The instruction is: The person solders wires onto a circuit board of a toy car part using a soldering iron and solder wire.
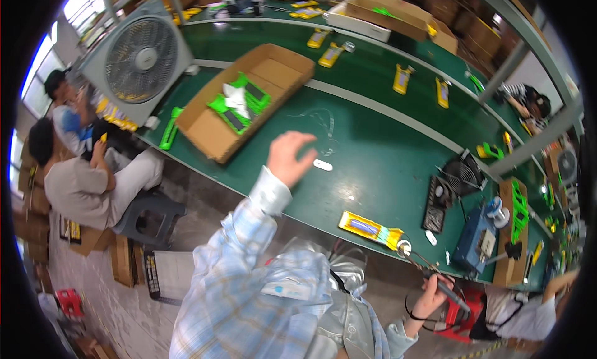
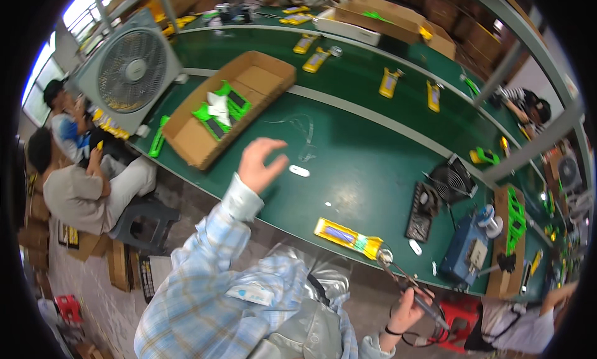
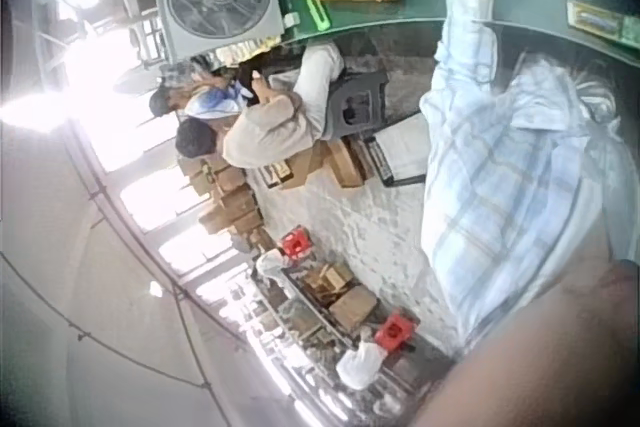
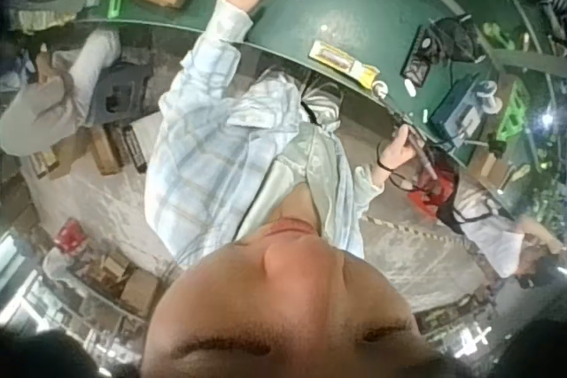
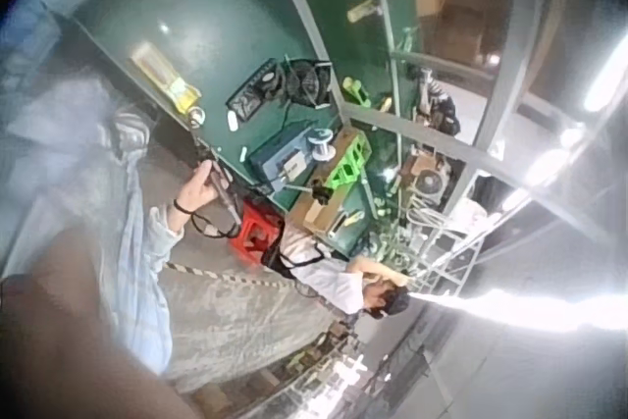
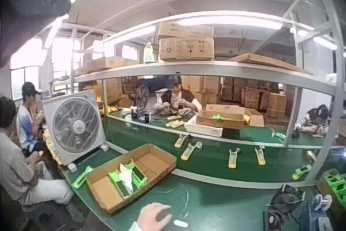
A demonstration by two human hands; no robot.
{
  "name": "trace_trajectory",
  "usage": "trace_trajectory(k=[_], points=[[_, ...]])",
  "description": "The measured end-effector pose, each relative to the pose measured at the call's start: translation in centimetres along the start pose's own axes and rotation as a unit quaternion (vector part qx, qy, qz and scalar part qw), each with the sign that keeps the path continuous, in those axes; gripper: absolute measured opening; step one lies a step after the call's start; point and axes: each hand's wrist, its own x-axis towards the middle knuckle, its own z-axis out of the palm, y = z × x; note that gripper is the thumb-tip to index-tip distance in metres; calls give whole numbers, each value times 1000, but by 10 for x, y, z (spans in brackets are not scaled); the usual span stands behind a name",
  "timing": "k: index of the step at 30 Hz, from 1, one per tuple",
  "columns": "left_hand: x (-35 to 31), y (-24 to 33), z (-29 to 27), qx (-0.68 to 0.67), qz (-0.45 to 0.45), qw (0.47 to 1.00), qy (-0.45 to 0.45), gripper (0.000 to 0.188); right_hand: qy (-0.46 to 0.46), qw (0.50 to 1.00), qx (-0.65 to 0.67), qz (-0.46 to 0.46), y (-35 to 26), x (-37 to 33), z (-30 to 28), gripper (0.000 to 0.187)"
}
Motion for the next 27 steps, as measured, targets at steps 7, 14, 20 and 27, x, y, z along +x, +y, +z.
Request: trace_trajectory(k=[7,14,20,27], points=[[12,-200,-126,252,-472,824,-184,47,9,1000,20,-4,9,0,7,18],[9,-233,-109,284,-512,775,-236,55,-7,999,24,-23,3,0,29,15],[7,-189,-131,289,-441,850,24,35,8,1000,14,-22,9,3,24,14],[34,-51,-121,80,-116,987,79,19,-14,999,43,-5,2,5,20,21]])
